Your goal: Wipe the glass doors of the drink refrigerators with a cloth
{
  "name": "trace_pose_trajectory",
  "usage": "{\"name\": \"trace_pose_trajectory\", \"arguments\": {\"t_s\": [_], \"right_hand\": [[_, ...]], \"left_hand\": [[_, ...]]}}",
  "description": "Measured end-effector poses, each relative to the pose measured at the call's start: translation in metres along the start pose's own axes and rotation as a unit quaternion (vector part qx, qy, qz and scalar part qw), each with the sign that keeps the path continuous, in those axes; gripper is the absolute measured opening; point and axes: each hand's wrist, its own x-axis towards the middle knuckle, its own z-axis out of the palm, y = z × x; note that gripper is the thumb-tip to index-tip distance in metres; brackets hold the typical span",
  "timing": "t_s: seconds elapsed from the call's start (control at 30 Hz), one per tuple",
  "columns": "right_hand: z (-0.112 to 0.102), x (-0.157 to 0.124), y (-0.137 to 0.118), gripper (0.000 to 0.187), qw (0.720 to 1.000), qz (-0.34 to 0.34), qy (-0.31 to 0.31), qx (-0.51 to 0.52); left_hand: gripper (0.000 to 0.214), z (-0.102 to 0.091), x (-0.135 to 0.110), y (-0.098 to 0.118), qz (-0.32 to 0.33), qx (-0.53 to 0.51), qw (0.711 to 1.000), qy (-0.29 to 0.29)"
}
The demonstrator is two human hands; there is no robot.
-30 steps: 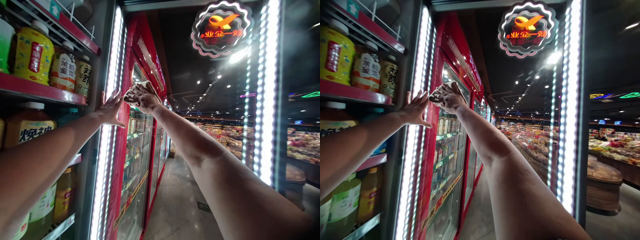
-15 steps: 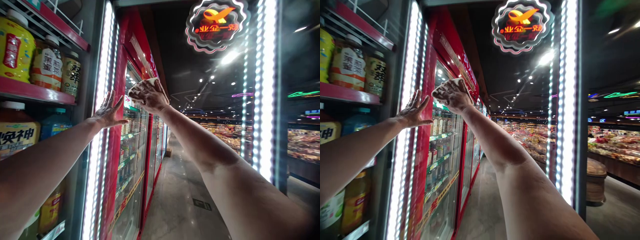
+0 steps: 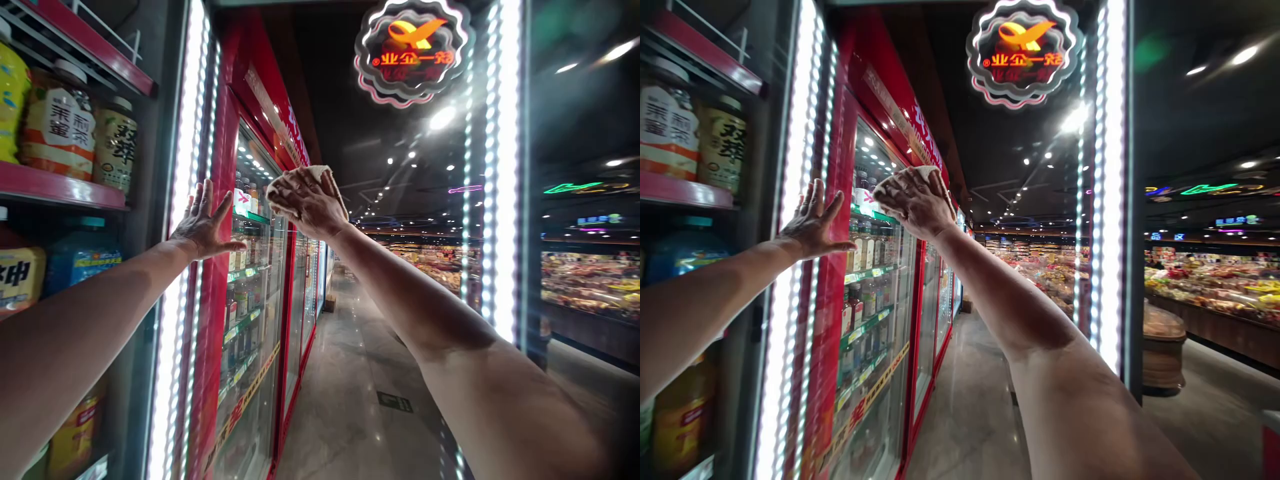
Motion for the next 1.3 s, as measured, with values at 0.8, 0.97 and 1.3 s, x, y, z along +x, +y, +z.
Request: {"name": "trace_pose_trajectory", "arguments": {"t_s": [0.8,0.97,1.3], "right_hand": [[-0.011,-0.075,0.050,0.056,0.996,0.081,0.016,-0.020],[-0.010,-0.083,0.061,0.055,0.989,0.136,0.044,-0.025],[0.000,-0.095,0.067,0.057,0.989,0.137,0.045,-0.038]], "left_hand": [[0.124,0.000,-0.001,0.013,-0.007,0.046,0.999,-0.006],[0.126,-0.008,-0.003,0.023,-0.028,0.043,0.998,-0.028],[0.124,-0.001,-0.001,0.020,-0.030,0.031,0.999,-0.024]]}}
